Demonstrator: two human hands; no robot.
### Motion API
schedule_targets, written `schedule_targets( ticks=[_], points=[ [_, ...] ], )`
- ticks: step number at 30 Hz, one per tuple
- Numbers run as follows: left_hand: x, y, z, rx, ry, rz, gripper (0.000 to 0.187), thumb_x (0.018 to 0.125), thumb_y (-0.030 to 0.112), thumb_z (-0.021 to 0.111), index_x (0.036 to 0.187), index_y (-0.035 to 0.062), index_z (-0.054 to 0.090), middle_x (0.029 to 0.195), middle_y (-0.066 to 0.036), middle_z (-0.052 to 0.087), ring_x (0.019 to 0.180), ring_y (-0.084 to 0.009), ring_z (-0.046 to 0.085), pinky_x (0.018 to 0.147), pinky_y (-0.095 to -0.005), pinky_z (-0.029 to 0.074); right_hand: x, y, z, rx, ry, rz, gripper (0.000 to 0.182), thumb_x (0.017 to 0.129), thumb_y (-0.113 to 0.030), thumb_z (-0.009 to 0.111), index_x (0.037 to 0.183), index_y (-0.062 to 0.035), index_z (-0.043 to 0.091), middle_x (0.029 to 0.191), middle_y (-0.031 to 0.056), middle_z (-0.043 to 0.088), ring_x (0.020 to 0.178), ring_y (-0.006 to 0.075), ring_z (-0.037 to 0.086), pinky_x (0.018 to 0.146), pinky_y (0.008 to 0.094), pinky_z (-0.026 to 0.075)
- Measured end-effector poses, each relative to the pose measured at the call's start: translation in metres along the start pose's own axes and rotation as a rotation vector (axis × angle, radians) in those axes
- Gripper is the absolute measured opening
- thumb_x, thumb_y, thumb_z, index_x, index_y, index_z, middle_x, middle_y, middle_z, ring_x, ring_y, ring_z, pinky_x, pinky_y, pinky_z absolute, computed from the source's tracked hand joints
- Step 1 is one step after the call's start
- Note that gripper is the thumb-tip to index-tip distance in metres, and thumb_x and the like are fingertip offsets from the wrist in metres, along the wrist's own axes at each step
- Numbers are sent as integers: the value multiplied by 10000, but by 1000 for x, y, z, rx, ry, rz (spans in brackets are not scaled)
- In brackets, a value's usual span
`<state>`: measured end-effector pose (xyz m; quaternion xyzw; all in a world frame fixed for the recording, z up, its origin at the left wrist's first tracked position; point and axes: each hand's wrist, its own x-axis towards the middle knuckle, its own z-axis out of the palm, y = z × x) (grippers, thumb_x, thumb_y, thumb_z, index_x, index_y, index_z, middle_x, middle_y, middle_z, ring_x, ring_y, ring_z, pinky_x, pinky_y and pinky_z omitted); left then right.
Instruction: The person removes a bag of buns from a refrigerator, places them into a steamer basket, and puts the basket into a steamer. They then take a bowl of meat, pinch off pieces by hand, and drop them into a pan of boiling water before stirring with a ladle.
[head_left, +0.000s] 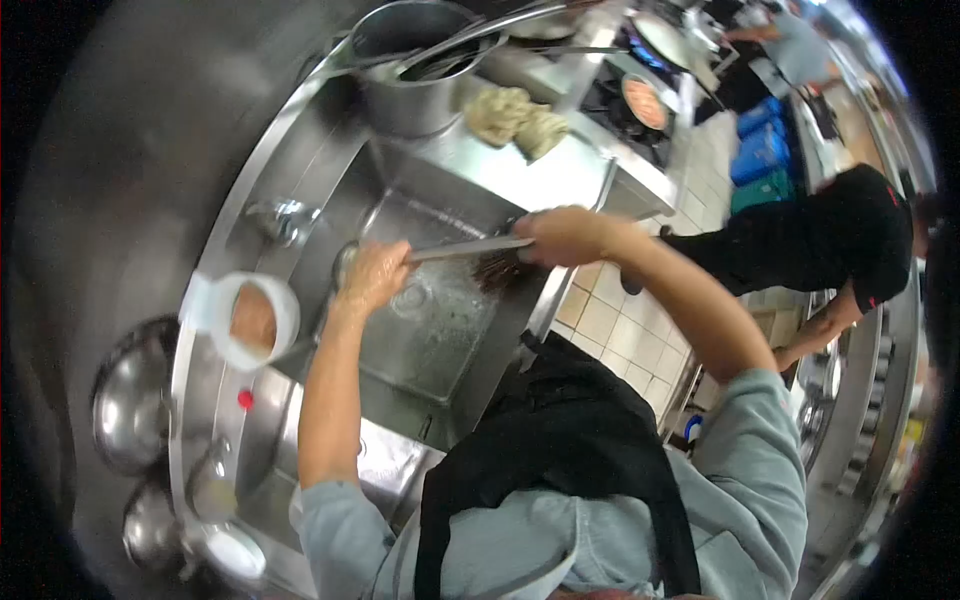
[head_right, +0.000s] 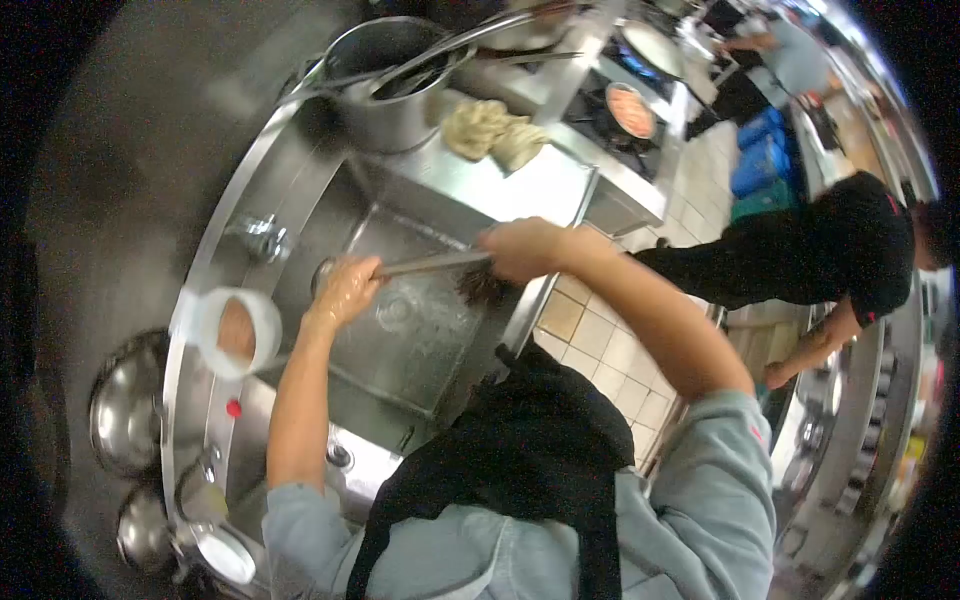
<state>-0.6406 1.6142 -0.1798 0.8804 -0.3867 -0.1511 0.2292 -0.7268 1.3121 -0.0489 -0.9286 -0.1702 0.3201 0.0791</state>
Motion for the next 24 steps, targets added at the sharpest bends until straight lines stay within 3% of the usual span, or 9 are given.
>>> schedule_targets(
  ticks=[3,5,9,13,15,17,19,23,24],
  points=[
    [19,25,-8,19,-85,174,171,885,219,668,992,90,633,906,-145,662,1015,-346,623,1125,-512,316,7,-33,31,150,-77,5,261,909,-168,515,1075,28,558,887,224,685,844,406,682,727,479,560],
    [13,39,-28,-88,-104,190,256,880,209,659,1112,104,633,1156,-123,661,1288,-346,505,1177,-529,225,1,-33,57,230,55,-20,251,909,-161,517,1076,24,543,883,232,679,847,421,676,720,495,551],
    [10,5,-11,42,212,28,438,962,285,526,1316,31,561,1430,-177,502,1428,-362,328,1197,-530,161,-13,-19,87,393,273,-123,221,910,-150,530,1060,10,510,877,257,656,847,464,655,710,535,526],
    [21,-2,-6,-22,305,-101,476,1009,342,429,1318,7,569,1353,-208,563,1296,-387,487,1086,-525,340,-43,-41,63,415,242,-106,304,903,-110,533,1171,29,508,986,270,645,836,450,664,730,517,542],
    [22,1,-19,-350,166,-283,469,1010,368,435,1275,23,609,1272,-220,608,1174,-365,575,965,-487,443,-45,-33,78,342,339,-91,472,895,-145,608,1328,-26,465,1052,239,640,876,433,657,750,480,544],
    [28,-33,-9,-669,45,-439,404,975,345,509,1204,51,665,1136,-140,677,1060,-275,633,1000,-384,453,-62,-35,62,346,336,-121,452,919,-170,589,1330,-24,472,986,242,648,812,425,665,706,482,553],
    [23,-31,-11,-1096,32,-763,358,973,335,513,1109,56,691,999,-103,672,895,-223,637,850,-360,507,-72,-39,63,303,384,-106,442,907,-147,614,1314,-27,491,933,222,656,775,405,672,679,474,556],
    [24,-37,16,-1441,374,-962,347,970,342,517,1035,45,685,874,-81,654,817,-225,636,739,-365,513,-53,-32,78,442,434,-121,410,913,-148,616,1278,11,517,872,194,657,749,363,673,647,438,544],
    [28,-39,19,-1115,419,-954,414,992,353,475,1146,2,631,1080,-170,623,990,-302,612,832,-413,500,-43,-30,82,554,454,-115,385,929,-155,604,1262,22,525,837,167,655,711,325,670,616,414,534]
  ],
)
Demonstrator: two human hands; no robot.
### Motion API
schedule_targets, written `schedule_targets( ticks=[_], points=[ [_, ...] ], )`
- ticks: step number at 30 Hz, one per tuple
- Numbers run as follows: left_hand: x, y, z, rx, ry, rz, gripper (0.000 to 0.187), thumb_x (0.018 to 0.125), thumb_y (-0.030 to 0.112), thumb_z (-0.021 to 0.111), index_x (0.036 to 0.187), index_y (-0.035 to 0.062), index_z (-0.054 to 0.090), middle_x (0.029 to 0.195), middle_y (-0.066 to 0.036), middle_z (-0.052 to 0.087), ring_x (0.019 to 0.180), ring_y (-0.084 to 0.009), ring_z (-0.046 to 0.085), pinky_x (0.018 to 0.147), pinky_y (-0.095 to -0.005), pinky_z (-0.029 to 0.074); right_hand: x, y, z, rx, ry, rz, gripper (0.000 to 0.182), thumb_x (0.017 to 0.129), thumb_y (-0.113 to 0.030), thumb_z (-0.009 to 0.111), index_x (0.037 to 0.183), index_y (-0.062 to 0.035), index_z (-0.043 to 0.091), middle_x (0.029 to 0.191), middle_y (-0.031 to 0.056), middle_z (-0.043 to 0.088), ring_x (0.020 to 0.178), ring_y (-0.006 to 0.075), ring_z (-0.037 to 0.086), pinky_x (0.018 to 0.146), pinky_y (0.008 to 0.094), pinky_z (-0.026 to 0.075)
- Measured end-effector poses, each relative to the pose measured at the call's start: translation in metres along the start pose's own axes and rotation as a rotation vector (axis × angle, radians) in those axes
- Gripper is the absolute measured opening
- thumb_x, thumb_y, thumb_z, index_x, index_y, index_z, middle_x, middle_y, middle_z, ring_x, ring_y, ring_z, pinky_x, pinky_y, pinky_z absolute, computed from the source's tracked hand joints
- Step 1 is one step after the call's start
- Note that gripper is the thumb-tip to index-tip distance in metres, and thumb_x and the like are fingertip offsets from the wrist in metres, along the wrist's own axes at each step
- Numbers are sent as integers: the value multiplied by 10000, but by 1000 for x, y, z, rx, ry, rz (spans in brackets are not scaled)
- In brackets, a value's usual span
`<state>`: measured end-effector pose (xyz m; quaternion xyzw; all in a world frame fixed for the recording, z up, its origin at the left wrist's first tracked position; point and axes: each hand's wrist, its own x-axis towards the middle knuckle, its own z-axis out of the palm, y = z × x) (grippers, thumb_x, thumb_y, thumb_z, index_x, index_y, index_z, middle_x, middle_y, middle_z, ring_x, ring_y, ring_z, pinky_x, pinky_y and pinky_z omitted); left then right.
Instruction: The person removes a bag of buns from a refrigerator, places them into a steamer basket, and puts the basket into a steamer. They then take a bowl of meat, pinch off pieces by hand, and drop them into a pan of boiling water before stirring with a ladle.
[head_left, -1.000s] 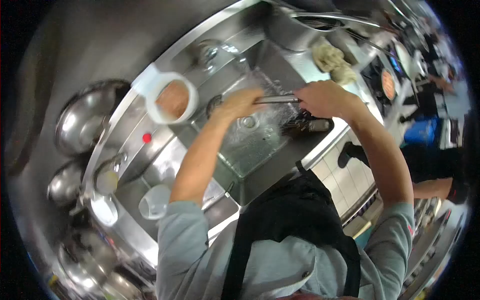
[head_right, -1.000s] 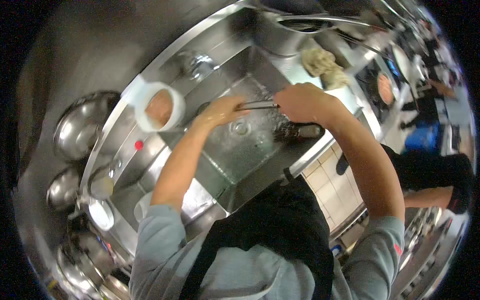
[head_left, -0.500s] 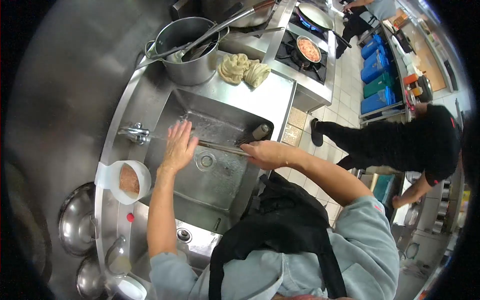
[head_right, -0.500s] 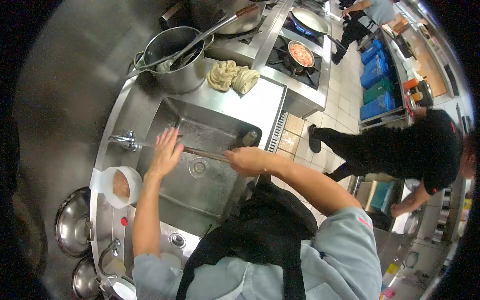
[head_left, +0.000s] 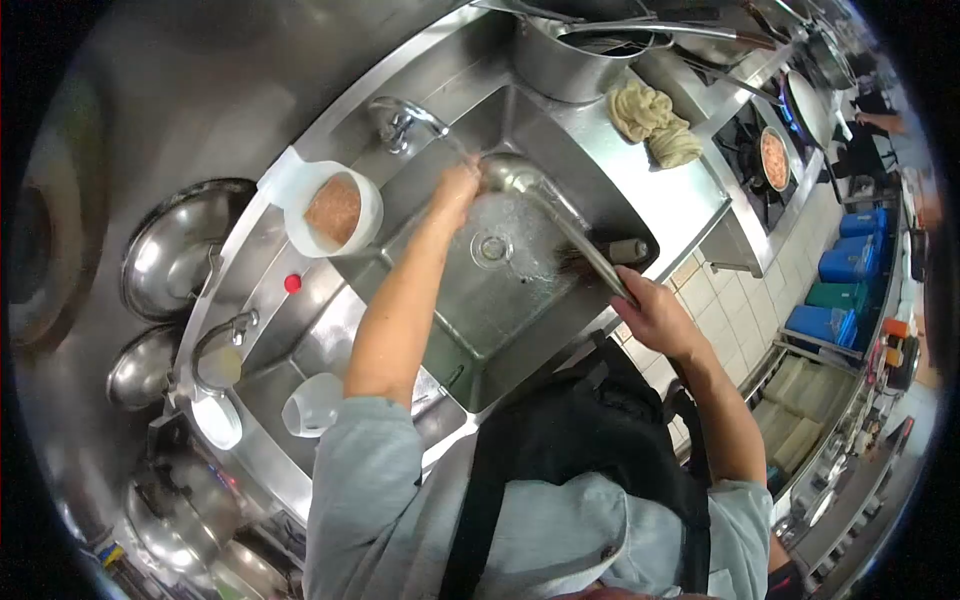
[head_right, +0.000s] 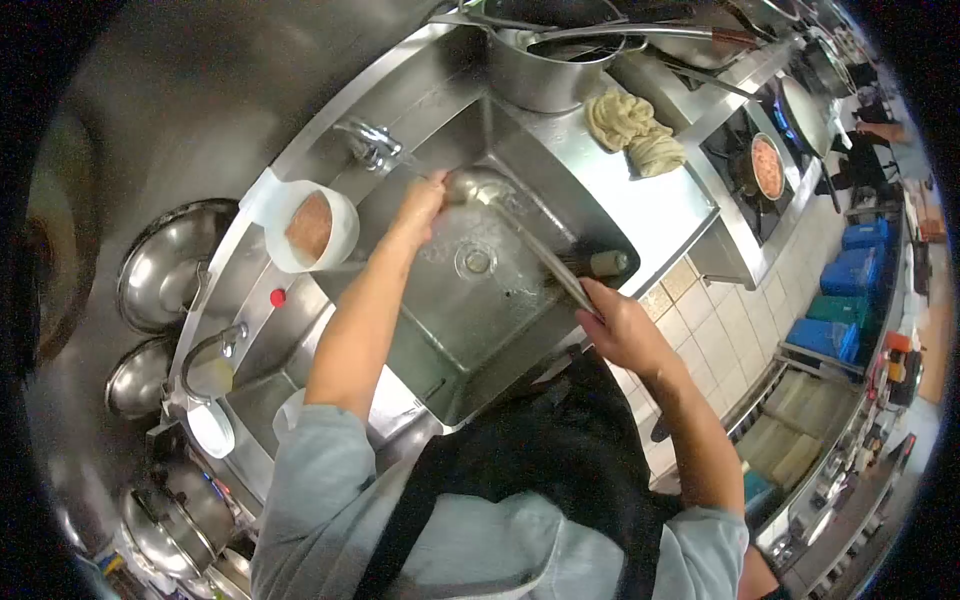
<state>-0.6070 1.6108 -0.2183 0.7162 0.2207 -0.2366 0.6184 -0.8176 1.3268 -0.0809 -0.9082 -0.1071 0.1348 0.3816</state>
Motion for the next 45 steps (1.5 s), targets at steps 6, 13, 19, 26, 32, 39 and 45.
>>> schedule_targets(
  ticks=[6,13,19,26,32,39,45],
  points=[
    [-16,34,6,347,192,713,401,925,254,569,1225,-11,599,1152,-209,674,1081,-371,638,955,-454,479,57,-36,24,1039,-186,572,351,968,-168,570,1262,17,524,692,-5,485,471,86,466,415,257,389],
    [14,18,-3,606,384,784,413,877,297,668,1212,63,609,1093,-214,665,1017,-357,650,902,-437,504,76,-68,38,1509,-352,616,369,936,-102,586,1272,9,479,655,-27,420,392,44,366,344,224,334],
    [-66,14,0,749,-13,1013,268,892,335,636,984,87,677,1020,-181,652,927,-353,657,809,-466,521,84,-59,44,1209,-428,642,361,908,-114,598,1223,27,492,669,-11,461,405,81,433,373,261,376],
    [-66,26,-18,818,62,855,203,947,231,562,972,61,669,995,-210,652,903,-433,631,782,-515,504,85,-22,56,28,-143,26,364,887,-179,623,1161,44,534,676,80,575,571,226,605,551,381,478],
    [-47,62,-20,815,76,912,185,937,138,560,1076,63,656,1050,-197,672,968,-401,643,826,-479,512,66,-47,27,494,-236,409,336,916,-149,573,1201,26,542,684,39,552,513,168,533,505,329,432],
    [-45,63,-28,758,67,727,286,914,176,611,1193,115,635,1184,-155,654,1070,-359,630,906,-451,498,48,-44,31,1520,-240,792,309,940,-115,540,1225,-1,509,618,-48,416,372,29,336,314,210,275],
    [-28,65,-29,1100,-35,642,264,915,195,608,1173,152,643,1268,-102,604,1144,-338,590,942,-453,484,34,-45,28,1408,-391,697,336,927,-73,517,1237,48,471,607,-30,415,334,47,377,291,223,339]
  ],
)
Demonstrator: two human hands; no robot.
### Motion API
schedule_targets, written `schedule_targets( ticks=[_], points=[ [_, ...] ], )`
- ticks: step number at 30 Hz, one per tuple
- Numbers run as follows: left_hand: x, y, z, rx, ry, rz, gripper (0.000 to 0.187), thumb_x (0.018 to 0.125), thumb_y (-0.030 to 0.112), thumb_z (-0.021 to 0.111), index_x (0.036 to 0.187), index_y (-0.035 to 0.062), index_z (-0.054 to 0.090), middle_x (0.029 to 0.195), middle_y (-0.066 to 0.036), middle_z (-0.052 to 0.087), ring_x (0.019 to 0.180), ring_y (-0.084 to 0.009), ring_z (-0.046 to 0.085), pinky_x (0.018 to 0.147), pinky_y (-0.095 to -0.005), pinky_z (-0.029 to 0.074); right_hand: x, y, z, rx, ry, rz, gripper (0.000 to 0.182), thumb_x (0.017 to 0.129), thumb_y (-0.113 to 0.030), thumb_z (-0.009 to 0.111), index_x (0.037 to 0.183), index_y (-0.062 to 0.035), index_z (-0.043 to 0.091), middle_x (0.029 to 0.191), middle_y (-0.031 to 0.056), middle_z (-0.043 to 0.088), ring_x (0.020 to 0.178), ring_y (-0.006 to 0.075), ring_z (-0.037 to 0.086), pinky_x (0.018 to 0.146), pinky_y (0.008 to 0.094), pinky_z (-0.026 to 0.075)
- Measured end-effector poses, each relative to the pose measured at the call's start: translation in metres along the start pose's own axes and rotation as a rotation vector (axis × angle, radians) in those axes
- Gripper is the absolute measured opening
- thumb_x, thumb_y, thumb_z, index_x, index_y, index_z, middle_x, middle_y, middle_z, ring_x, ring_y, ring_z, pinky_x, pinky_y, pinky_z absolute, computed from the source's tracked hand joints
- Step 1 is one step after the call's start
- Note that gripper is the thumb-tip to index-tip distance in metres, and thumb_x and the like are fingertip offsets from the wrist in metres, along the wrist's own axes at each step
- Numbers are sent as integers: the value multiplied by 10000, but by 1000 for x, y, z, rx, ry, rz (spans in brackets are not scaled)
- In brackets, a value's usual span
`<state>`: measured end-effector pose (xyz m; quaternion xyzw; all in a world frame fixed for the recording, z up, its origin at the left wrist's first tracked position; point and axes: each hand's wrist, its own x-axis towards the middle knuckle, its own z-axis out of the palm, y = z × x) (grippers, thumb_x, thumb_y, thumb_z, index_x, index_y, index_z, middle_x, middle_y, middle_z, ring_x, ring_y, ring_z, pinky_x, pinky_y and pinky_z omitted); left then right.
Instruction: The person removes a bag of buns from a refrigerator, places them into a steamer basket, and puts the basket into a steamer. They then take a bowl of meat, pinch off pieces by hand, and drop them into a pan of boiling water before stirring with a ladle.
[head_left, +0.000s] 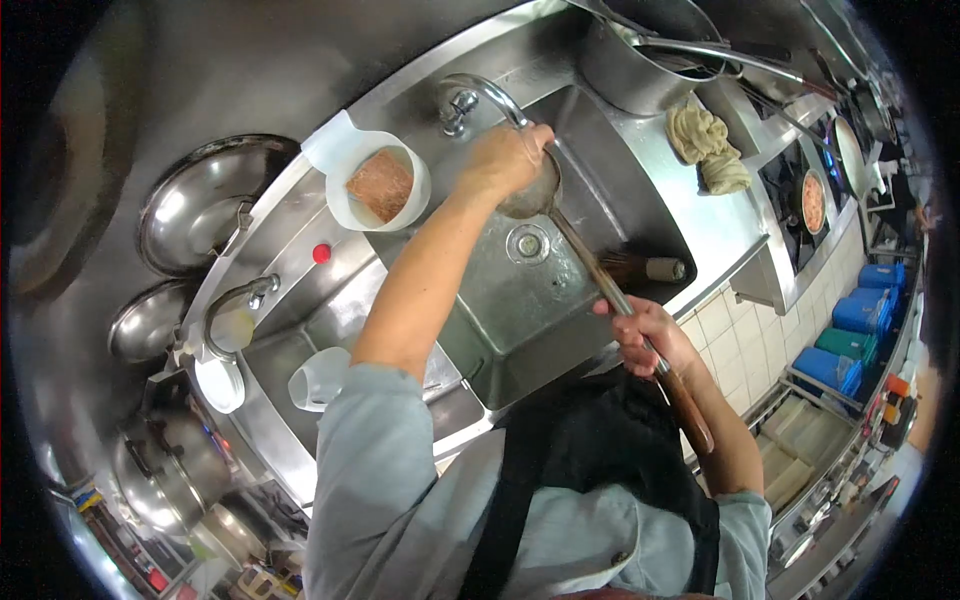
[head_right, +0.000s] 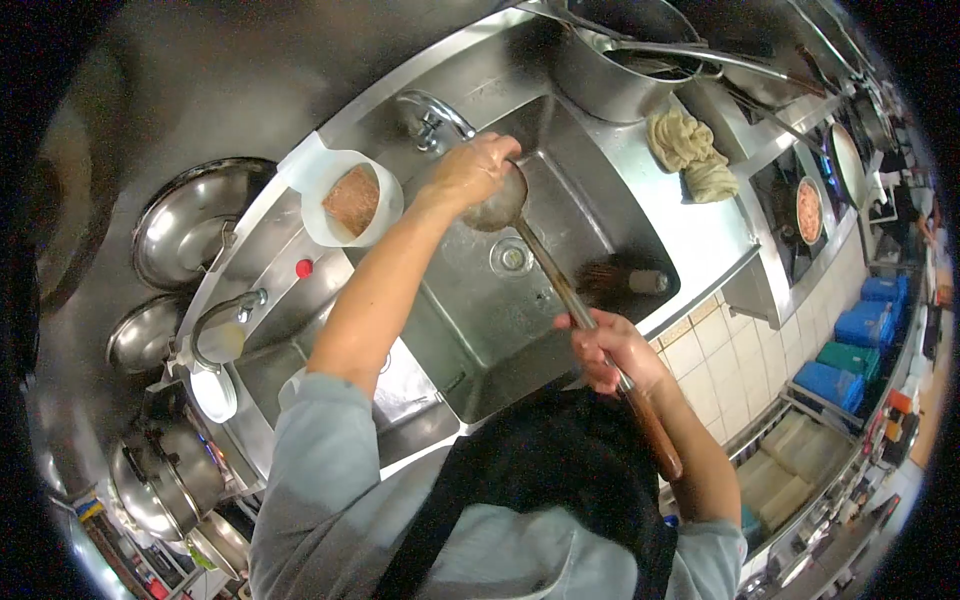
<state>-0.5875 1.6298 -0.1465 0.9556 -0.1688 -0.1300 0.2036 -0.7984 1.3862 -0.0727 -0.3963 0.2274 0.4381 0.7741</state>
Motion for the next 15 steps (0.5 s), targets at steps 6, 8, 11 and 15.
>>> schedule_targets(
  ticks=[6,8,11,15],
  points=[
    [4,-16,32,-269,56,9,284,895,264,661,1135,111,650,1086,-143,691,1008,-318,665,886,-424,512,-31,4,-8,-53,76,-97,339,894,-46,535,1217,49,492,545,-31,386,312,54,365,281,217,322],
    [-10,-10,64,-867,264,-279,312,882,259,664,1120,60,637,884,-172,707,895,-326,692,783,-441,527,-37,8,-10,-42,70,-107,366,868,-37,542,1220,49,490,545,-23,391,312,63,366,279,222,310],
    [-23,12,76,-1143,0,-413,325,872,197,658,1142,26,599,850,-166,696,872,-305,703,756,-422,538,-48,4,-4,-159,227,-116,382,833,10,526,1213,49,505,521,-7,448,315,107,413,300,249,335],
    [-16,18,46,-863,117,-409,342,858,139,618,1187,53,584,904,-193,704,902,-337,700,799,-433,550,-60,6,-18,-346,202,-124,343,861,4,532,1202,31,520,574,0,491,344,104,436,322,256,351]
  ],
)
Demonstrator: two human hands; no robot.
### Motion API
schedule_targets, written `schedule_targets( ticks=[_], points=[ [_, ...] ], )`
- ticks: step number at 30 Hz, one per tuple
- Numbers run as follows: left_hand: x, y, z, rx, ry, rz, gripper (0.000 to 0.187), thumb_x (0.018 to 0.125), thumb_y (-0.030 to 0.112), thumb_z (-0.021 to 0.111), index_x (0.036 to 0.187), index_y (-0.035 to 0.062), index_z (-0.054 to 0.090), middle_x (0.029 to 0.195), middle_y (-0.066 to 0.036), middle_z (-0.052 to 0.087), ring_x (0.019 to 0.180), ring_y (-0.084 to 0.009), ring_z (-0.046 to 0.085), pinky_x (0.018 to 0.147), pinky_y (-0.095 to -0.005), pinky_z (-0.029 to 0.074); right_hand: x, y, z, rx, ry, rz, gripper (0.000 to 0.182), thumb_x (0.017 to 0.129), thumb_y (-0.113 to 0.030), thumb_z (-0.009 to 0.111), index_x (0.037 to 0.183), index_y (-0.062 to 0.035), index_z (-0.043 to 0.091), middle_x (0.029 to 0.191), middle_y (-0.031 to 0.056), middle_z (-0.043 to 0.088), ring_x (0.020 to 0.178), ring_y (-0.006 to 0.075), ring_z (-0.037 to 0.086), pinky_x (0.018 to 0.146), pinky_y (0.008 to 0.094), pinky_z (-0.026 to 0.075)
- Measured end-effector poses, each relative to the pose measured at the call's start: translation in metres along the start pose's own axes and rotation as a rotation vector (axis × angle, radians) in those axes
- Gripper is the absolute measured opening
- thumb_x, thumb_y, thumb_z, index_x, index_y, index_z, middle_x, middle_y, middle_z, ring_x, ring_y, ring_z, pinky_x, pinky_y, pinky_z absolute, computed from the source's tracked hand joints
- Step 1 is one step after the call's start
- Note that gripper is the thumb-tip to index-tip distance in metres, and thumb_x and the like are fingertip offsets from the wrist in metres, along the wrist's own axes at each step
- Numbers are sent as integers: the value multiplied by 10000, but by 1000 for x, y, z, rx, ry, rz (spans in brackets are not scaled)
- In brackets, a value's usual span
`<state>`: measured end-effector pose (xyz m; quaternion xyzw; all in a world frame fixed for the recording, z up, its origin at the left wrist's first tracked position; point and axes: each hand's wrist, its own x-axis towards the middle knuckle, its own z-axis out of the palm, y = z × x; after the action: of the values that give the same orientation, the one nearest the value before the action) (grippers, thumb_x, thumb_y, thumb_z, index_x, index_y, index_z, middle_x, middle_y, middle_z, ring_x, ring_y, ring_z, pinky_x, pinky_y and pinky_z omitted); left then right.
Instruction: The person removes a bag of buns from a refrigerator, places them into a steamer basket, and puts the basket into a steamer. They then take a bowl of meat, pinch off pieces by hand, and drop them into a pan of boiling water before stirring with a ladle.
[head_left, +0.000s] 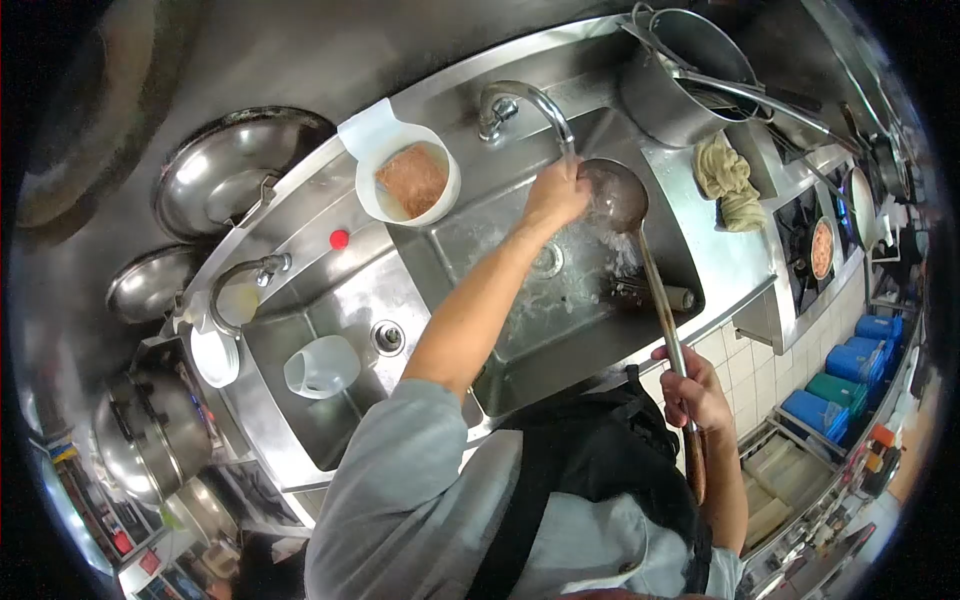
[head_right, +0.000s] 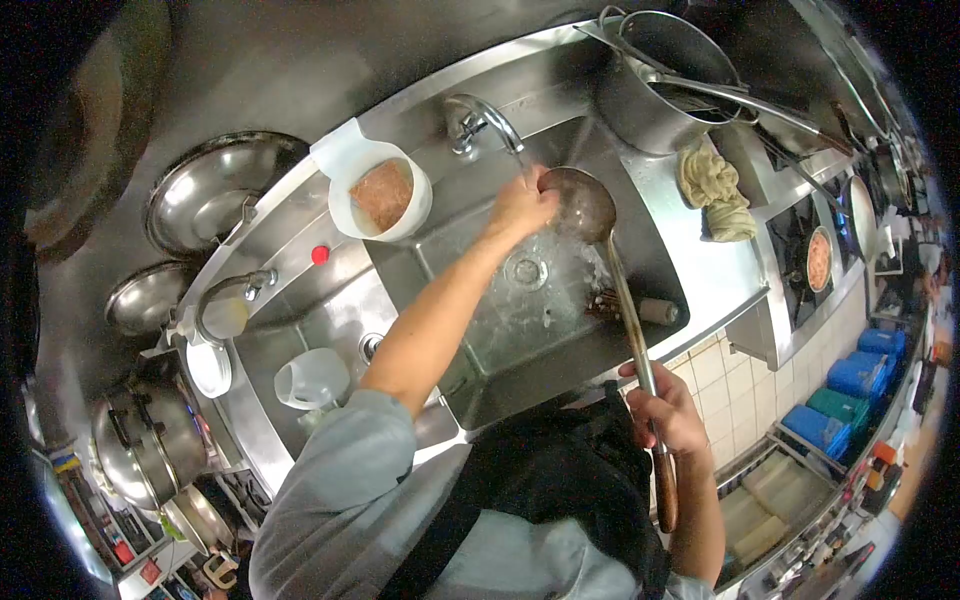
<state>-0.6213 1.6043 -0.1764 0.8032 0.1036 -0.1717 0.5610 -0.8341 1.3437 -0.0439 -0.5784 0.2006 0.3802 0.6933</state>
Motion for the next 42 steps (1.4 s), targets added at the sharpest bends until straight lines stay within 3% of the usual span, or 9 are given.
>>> schedule_targets(
  ticks=[10,13,14,18,21,27,32,37,42],
  points=[
    [-3,54,-60,622,-268,478,390,828,64,590,1216,65,625,1152,-194,679,1064,-328,656,892,-414,512,20,29,-14,-601,181,-214,343,906,-97,602,1226,1,527,689,31,535,554,143,540,503,312,435],
    [45,-2,-79,-357,-345,19,412,902,213,678,1271,50,594,1264,-96,630,1135,-257,606,922,-446,498,7,28,-19,-858,309,-320,381,889,-104,618,1251,-22,532,734,123,598,670,249,625,626,392,492],
    [60,-39,-82,-948,-286,21,213,892,198,665,1079,96,650,929,-48,641,914,-232,649,826,-457,546,1,28,-21,-891,355,-317,377,891,-102,611,1254,-32,539,790,180,639,708,286,660,653,395,513],
    [143,-77,-70,-1399,66,-315,294,985,286,523,1161,54,561,1158,-125,613,1130,-332,577,992,-533,489,-34,55,-51,-923,463,-308,417,888,-138,617,1276,-46,494,841,217,661,731,389,673,658,465,540],
    [176,-94,-53,-1651,66,7,432,856,211,697,1189,21,496,1264,-172,536,1203,-325,543,1063,-512,452,-54,77,-66,-1018,507,-398,444,879,-155,630,1288,-73,479,846,221,663,736,419,664,657,491,536],
    [190,-84,-22,-1617,132,269,430,900,380,670,1126,38,540,1115,-87,643,1035,-270,654,989,-428,498,-114,123,-86,-650,806,-212,351,886,-143,628,1226,-90,558,743,192,622,663,367,619,629,423,498],
    [175,-50,-33,-1397,572,-103,538,863,489,690,1143,55,537,1127,-77,640,1058,-273,650,898,-471,542,-152,199,-108,-289,1093,-268,338,902,-105,617,1214,10,556,713,12,542,577,147,530,544,310,445],
    [198,-69,-65,-1770,165,-219,495,889,464,652,1202,99,535,1078,-96,638,1033,-285,653,899,-471,553,-181,238,-126,330,1214,-239,309,887,-87,611,1179,1,557,669,-2,489,446,81,440,394,261,369],
    [239,-107,-71,-836,443,61,537,954,402,536,1338,42,427,1382,-122,515,1304,-274,504,1025,-506,472,-208,295,-166,827,1242,-289,257,885,-102,600,1136,-52,569,642,-11,478,405,95,425,376,260,342]
  ],
)
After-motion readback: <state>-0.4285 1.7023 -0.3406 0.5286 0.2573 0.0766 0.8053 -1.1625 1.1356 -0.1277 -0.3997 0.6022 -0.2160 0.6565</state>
